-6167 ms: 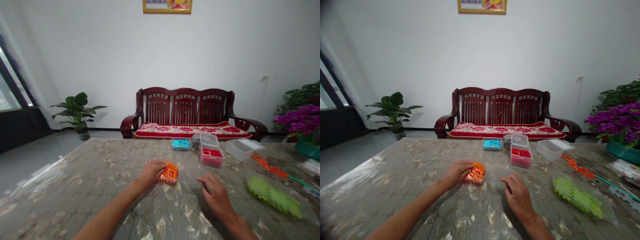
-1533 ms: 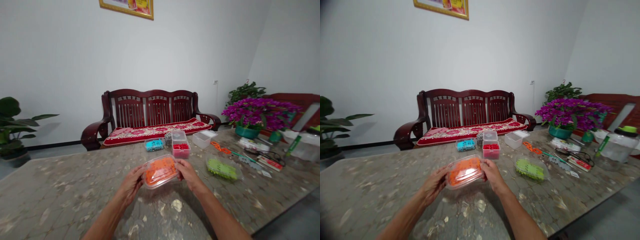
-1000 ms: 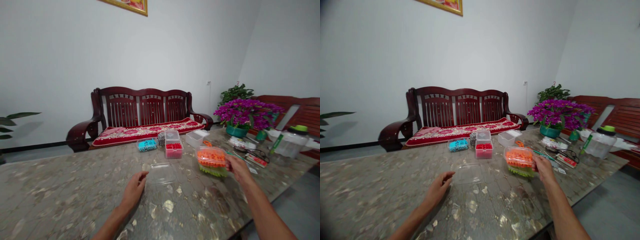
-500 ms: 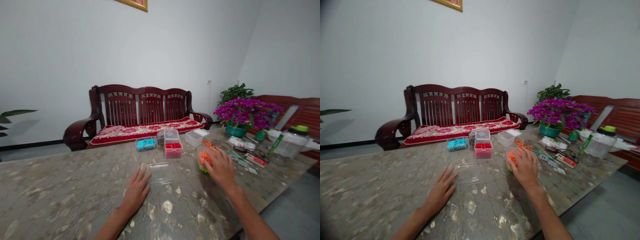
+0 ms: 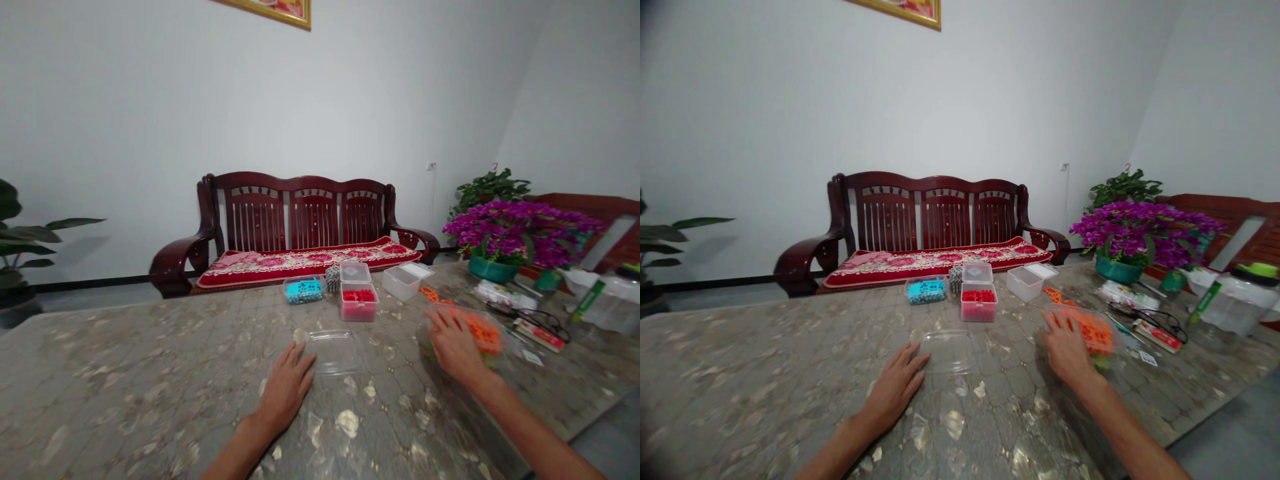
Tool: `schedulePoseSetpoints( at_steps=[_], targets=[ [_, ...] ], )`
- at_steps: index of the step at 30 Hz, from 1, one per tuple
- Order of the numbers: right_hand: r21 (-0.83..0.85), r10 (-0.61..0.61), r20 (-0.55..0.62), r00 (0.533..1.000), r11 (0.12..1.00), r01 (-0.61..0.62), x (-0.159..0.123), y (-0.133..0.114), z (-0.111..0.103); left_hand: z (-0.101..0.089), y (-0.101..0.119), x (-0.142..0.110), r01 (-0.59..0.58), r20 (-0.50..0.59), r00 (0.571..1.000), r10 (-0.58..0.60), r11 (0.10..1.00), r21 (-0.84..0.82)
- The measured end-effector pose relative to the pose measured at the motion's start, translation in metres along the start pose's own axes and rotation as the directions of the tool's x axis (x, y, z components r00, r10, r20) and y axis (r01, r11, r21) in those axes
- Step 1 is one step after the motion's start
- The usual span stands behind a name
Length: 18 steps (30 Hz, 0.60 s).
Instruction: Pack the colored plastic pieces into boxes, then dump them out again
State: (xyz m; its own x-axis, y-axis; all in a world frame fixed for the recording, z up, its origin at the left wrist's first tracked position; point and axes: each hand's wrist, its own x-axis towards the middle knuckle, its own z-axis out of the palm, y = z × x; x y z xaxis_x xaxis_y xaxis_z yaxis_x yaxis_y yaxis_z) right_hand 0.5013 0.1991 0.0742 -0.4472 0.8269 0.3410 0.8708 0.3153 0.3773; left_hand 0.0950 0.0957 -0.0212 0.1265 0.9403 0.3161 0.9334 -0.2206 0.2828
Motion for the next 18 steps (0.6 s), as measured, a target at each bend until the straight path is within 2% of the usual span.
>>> schedulePoseSetpoints(
  at_steps=[2,4,7,10,13,15,18],
  targets=[
    [0.037,0.011,-0.062,0.998,0.999,-0.008,-0.004,0.006,0.004,-0.002,-0.003,0.006,0.042,-0.005,0.999,-0.042,0.999,-0.008],
    [0.112,0.014,-0.151,0.988,0.994,0.003,-0.006,0.001,0.008,-0.007,-0.007,0.018,0.102,-0.007,0.995,-0.102,0.995,0.024],
    [0.31,-0.01,-0.214,0.977,0.947,0.078,-0.002,-0.035,0.01,-0.018,-0.015,0.044,0.207,-0.034,0.978,-0.205,0.972,0.11],
    [0.543,-0.06,-0.13,0.99,0.831,0.121,0.007,-0.093,0.006,-0.03,-0.026,0.076,0.263,-0.071,0.964,-0.255,0.954,0.146],
    [0.677,-0.106,-0.034,0.994,0.729,0.101,0.016,-0.144,0.002,-0.039,-0.038,0.104,0.266,-0.071,0.963,-0.258,0.951,0.16],
    [0.729,-0.138,-0.012,0.99,0.677,0.103,0.019,-0.165,0.001,-0.044,-0.047,0.118,0.251,-0.049,0.968,-0.247,0.953,0.167],
    [0.769,-0.178,-0.023,0.984,0.626,0.131,0.017,-0.177,0.002,-0.049,-0.057,0.131,0.217,0.006,0.975,-0.221,0.961,0.171]
  ],
)
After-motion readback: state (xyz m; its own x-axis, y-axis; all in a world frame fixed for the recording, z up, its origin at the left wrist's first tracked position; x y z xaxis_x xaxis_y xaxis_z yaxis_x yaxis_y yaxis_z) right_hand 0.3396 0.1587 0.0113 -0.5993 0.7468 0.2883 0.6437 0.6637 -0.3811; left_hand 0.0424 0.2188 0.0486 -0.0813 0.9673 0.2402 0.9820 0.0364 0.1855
